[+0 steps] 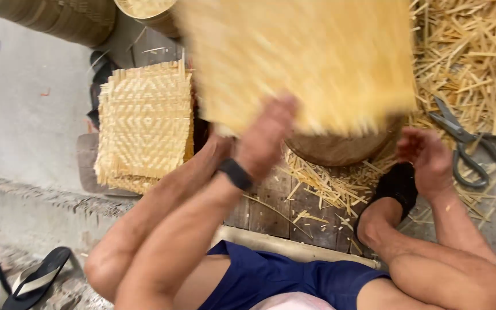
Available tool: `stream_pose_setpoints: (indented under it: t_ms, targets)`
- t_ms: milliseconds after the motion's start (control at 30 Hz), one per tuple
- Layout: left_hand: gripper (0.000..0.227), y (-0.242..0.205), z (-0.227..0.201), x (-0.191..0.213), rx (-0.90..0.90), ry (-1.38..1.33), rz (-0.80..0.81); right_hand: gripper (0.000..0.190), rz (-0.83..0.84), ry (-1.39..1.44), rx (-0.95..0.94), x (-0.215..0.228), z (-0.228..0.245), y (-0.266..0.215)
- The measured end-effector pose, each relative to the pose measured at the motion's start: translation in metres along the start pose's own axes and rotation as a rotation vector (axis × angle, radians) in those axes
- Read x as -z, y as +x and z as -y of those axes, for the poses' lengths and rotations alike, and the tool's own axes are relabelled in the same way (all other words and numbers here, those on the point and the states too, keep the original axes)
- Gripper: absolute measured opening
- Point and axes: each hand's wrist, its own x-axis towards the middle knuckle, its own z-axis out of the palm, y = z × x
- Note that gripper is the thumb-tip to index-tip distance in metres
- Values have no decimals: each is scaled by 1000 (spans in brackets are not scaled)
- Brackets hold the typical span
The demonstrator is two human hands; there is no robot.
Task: Creating a bamboo basket lid by weaving bamboo strips into a square pattern, fitting it into a circular rim, and trimming the excess.
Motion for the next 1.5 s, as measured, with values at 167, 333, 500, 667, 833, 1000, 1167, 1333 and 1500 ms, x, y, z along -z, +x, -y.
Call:
stream_pose_setpoints:
  t_ms: [167, 333, 500, 667, 833, 1000, 1167, 1333, 1500]
  targets:
    - [55, -84, -49, -143, -166, 57, 612, 35, 18, -22, -183, 44, -89, 65]
    - [54, -60, 0, -121, 362, -150, 243, 22, -77, -207, -224, 6, -38, 52]
    - [61, -54, 117, -144, 1290, -405, 75, 31, -67, -21, -159, 10, -53, 53]
    - [34, -55, 124, -147, 1351, -652, 134, 67, -183, -1177, 619, -31, 6, 39]
    - [38, -53, 116, -147, 1307, -617, 54, 72, 197, -1328, 755, -78, 11, 38]
    - [17, -9, 8, -114, 1205, -293, -104, 74, 228, -1536, 722, -85, 9, 32]
    - [19, 24, -138, -74, 442, -390, -28, 57, 546, -277, 125, -57, -31, 24]
    - [10, -2, -66, -91, 795, -410, -127, 52, 317, -1278, 494, -81, -9, 26]
    - [27, -39, 92, -126, 1079, -342, -64, 66, 212, -1514, 648, -92, 0, 35]
